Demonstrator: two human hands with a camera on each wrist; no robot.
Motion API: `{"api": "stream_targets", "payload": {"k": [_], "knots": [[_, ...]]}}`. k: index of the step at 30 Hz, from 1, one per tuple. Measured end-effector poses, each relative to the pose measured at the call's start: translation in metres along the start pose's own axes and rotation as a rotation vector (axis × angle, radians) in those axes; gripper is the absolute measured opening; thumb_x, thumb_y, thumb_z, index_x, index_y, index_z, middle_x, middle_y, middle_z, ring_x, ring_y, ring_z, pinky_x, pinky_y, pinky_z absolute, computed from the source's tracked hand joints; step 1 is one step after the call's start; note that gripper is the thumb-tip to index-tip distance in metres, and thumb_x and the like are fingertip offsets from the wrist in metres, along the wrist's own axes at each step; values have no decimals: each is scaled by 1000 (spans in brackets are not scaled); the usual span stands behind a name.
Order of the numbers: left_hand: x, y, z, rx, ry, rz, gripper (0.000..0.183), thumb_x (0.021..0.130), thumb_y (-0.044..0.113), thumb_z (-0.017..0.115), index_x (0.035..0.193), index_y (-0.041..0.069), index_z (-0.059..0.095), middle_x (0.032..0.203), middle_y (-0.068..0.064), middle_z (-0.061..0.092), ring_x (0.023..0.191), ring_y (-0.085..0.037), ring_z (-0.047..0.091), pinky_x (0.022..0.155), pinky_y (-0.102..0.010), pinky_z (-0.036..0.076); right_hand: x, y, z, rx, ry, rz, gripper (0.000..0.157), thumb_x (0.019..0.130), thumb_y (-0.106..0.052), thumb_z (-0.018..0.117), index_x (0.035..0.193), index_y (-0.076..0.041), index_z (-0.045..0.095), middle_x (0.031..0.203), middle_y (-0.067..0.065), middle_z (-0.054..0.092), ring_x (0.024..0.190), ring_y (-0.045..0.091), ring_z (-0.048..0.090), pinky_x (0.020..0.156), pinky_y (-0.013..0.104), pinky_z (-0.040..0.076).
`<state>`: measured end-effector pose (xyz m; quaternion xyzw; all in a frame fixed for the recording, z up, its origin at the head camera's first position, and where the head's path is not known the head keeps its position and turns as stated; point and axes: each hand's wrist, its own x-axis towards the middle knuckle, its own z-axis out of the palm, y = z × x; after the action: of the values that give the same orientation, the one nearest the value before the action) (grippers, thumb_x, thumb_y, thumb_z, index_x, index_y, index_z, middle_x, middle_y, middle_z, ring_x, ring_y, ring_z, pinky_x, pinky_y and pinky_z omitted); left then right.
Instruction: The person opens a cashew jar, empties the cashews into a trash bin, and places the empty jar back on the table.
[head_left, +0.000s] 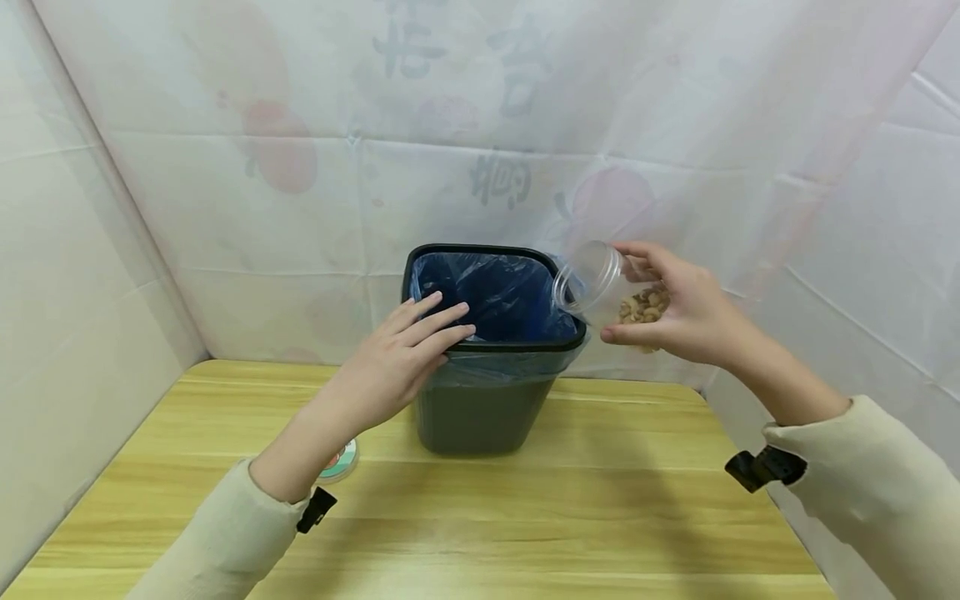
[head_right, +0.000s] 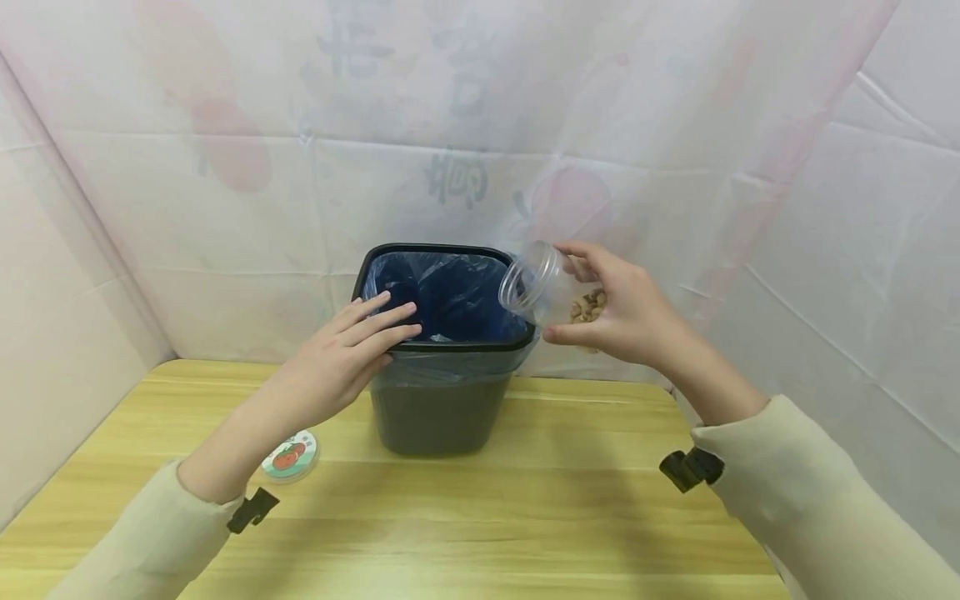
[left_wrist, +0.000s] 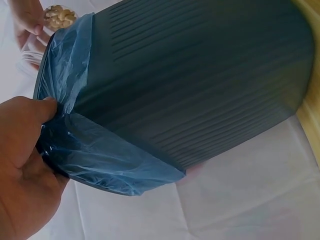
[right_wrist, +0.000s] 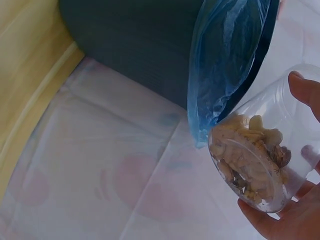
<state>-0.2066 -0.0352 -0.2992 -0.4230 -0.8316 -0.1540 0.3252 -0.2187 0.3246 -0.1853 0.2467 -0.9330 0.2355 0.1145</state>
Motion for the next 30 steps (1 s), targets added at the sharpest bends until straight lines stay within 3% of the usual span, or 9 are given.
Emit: {"api": "stream_targets", "payload": {"k": [8, 16, 30], "knots": [[-2, -1, -1, -8, -9, -6, 48, 99, 14, 63, 146, 17, 52, 156, -4, 43, 149, -29, 31, 117, -55, 29, 9, -4, 0, -37, -34, 10, 94, 72, -42, 89, 151, -37, 38, 143, 13, 55, 131, 34, 51, 93, 62, 48], [-1, 2, -2, -1, -32, -19, 48, 100, 15, 60, 147, 18, 51, 156, -4, 43, 149, -28, 31, 119, -52, 27, 19, -3, 1, -85, -32, -26, 97, 71, -42, 91, 152, -28, 39, 139, 14, 57, 125, 35, 55, 85, 55, 53], [-2, 1, -2, 1, -16, -10, 49, 100, 16, 62, 147, 19, 51, 155, -4, 44, 148, -28, 33, 118, -53, 29, 29, -11, 1, -153, -85, -91, 97, 73, -41, 89, 153, -29, 36, 144, 11, 54, 129, 33, 54, 97, 60, 46]]}}
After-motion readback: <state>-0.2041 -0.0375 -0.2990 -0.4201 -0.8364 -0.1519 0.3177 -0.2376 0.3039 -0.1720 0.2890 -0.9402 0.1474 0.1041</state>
